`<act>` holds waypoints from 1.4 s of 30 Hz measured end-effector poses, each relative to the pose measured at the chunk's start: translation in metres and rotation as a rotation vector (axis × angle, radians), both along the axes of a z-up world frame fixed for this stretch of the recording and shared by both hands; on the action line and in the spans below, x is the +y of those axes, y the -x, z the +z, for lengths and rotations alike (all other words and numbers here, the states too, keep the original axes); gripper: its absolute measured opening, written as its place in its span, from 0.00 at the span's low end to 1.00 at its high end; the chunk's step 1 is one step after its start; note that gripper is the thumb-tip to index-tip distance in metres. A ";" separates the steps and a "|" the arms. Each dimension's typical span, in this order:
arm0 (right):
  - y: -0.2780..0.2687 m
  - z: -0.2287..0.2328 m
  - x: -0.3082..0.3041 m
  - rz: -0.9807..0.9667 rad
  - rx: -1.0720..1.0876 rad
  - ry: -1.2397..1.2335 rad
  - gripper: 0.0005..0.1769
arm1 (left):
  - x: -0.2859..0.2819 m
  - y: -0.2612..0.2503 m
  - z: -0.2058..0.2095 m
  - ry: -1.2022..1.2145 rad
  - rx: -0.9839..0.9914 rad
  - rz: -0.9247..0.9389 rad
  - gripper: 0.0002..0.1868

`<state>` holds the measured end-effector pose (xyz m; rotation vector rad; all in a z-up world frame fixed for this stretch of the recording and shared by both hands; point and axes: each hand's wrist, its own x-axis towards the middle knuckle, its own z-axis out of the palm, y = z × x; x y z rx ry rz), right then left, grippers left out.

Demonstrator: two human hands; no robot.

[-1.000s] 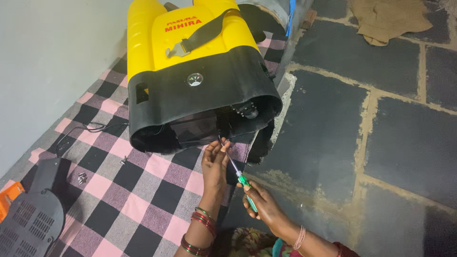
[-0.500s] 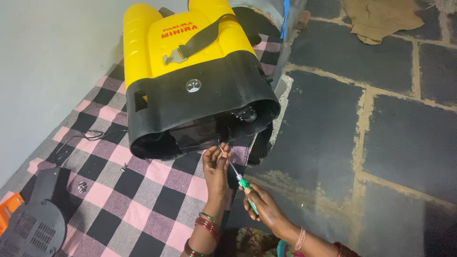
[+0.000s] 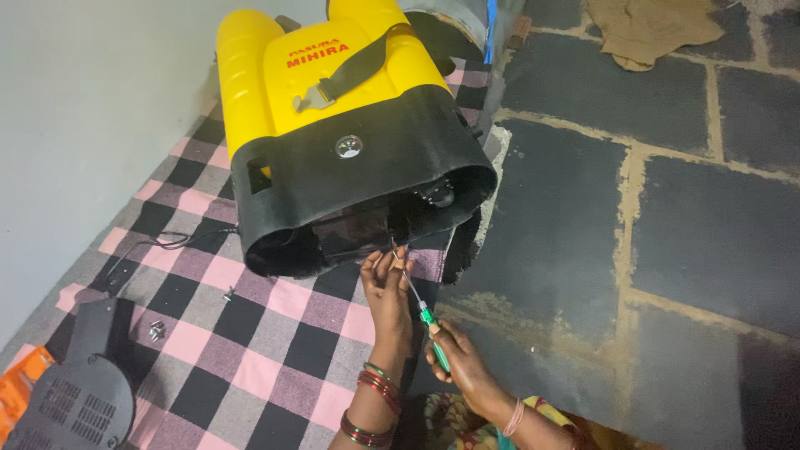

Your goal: The person uses a green-handled screwdriver to tighten screws on the underside of a yellow and black Pasura Mihira device. They repeatedly insert and turn the screwdriver at multiple screw locations while stabilizing the device with their other hand.

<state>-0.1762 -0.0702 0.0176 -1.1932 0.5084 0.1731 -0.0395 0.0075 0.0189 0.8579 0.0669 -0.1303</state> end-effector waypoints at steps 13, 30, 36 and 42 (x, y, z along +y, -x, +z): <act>0.002 -0.018 0.019 -0.068 -0.058 0.016 0.22 | 0.001 -0.006 -0.009 0.041 0.031 0.009 0.22; 0.004 -0.011 0.021 -0.074 -0.081 0.091 0.23 | 0.001 -0.010 -0.017 0.003 0.004 0.001 0.20; 0.004 -0.006 0.021 -0.073 -0.091 0.068 0.20 | 0.002 -0.007 -0.011 -0.004 0.011 -0.016 0.19; 0.004 -0.004 0.021 -0.067 -0.087 0.049 0.21 | 0.002 -0.006 -0.006 0.012 0.024 -0.016 0.19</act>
